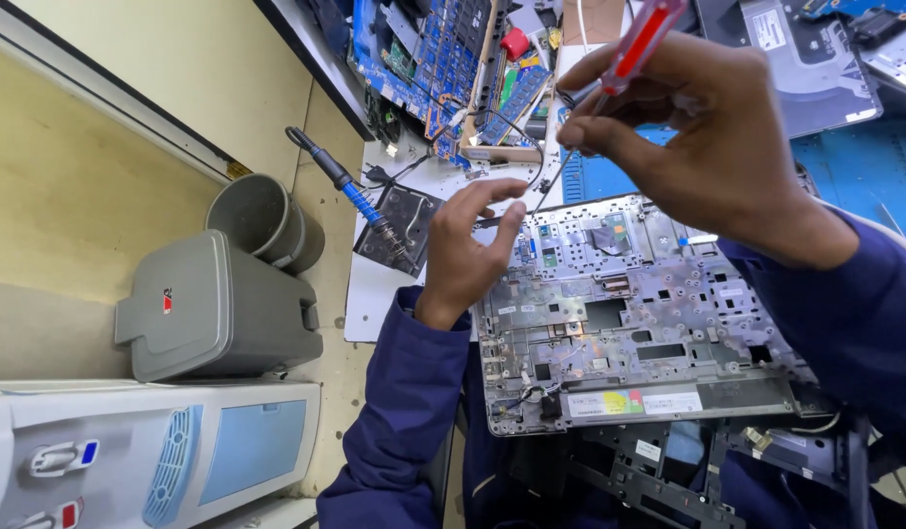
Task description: Repairing a laptop by connecting internal ribbon cables and installing the motherboard into the chassis.
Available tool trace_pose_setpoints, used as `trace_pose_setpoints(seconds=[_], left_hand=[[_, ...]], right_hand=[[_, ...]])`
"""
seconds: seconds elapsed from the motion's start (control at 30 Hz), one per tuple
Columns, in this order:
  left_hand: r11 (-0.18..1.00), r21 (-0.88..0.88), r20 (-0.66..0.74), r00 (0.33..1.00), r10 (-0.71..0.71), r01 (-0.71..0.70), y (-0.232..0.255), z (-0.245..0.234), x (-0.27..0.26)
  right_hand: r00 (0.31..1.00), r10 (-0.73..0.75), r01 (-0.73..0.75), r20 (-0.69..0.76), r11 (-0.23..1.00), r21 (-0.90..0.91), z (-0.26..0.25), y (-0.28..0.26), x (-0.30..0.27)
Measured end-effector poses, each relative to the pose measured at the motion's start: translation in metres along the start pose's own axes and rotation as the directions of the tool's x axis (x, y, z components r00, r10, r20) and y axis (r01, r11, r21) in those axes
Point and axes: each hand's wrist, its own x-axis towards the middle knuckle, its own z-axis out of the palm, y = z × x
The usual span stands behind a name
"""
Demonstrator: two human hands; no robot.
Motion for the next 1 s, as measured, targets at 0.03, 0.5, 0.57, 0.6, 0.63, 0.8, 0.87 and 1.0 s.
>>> trace_pose_setpoints(seconds=[0.03,0.5,0.57,0.6,0.63,0.8,0.87,1.0], left_hand=[[1.000,-0.012,0.063,0.998,-0.008,0.009,0.000,0.001,-0.001],[0.998,-0.063,0.147,0.989,0.033,-0.024,0.009,0.019,-0.012],[0.996,-0.084,0.081,0.996,0.033,-0.027,0.021,0.012,-0.010],[0.996,-0.084,0.084,0.996,0.042,-0.034,0.033,0.010,-0.010],[0.984,-0.163,0.079,0.994,0.079,-0.065,0.044,0.008,-0.010],[0.948,-0.292,0.093,0.983,0.155,-0.122,0.075,0.005,-0.022],[0.951,-0.283,0.105,0.982,0.159,-0.124,0.081,0.007,-0.025],[0.957,-0.271,0.150,0.978,0.147,-0.102,0.086,0.003,-0.030]], right_hand=[[1.000,-0.012,0.012,-0.011,1.000,-0.017,-0.005,-0.003,-0.001],[0.993,0.078,-0.079,-0.085,0.997,-0.005,-0.031,-0.026,-0.028],[0.967,0.247,-0.243,-0.060,0.968,0.063,-0.034,-0.029,-0.033],[0.967,0.245,-0.241,-0.068,0.969,0.062,-0.035,-0.030,-0.037],[0.957,0.288,-0.284,-0.040,0.955,0.082,-0.036,-0.031,-0.040],[0.954,0.300,-0.298,-0.006,0.950,0.092,-0.037,-0.036,-0.053],[0.967,0.253,-0.251,-0.013,0.964,0.090,-0.038,-0.039,-0.057],[0.973,0.229,-0.228,-0.007,0.969,0.101,-0.041,-0.041,-0.064]])
